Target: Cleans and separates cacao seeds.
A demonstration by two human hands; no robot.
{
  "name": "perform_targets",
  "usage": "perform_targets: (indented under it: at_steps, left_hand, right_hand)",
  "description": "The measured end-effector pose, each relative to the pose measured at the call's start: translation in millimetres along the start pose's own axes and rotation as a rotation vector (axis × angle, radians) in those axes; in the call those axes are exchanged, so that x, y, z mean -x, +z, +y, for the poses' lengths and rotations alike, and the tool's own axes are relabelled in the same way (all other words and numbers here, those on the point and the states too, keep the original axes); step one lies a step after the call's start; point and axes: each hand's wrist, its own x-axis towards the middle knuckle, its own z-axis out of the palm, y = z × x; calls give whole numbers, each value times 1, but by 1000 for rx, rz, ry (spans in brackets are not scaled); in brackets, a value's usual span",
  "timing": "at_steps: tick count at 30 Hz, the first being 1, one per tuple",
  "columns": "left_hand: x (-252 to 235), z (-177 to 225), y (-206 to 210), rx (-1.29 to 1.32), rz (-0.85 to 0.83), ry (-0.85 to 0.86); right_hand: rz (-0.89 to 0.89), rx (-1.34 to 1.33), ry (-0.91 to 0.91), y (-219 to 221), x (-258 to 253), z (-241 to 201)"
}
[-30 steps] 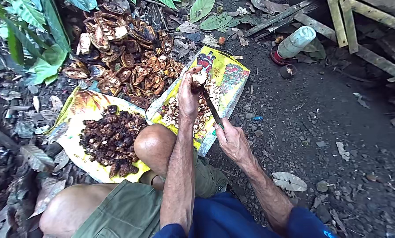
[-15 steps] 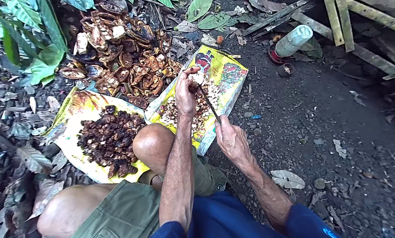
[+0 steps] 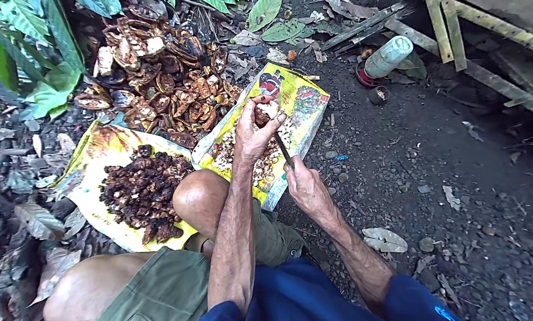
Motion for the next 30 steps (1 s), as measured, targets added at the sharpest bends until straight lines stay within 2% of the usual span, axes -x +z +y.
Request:
perform_targets:
  at_steps: [2, 4, 7, 10, 17, 24, 27, 30]
  left_hand:
    - [-12, -17, 0, -44, -4, 80]
    - [-12, -17, 0, -144, -14, 113]
    - [-3, -3, -1, -271, -39, 84]
    - [-9, -14, -1, -303, -29, 101]
    - [0, -1, 4, -435, 93, -141]
    - [-9, -27, 15, -633, 330, -232]
    - [-13, -24, 12, -549, 347, -340]
    - [-15, -24, 7, -316, 312, -418]
  right_hand:
    - [-26, -36, 16, -1, 2, -1]
    - [-48, -67, 21, -2, 3, -1]
    - [-80, -76, 28, -4, 3, 0]
    - [-99, -11, 44, -4, 1, 1]
    - [-66, 177, 38, 4, -13, 4]
    - [-53, 374, -28, 4, -33, 21]
    - [-58, 397, -45, -4, -41, 26]
    - [-75, 366, -58, -12, -45, 31]
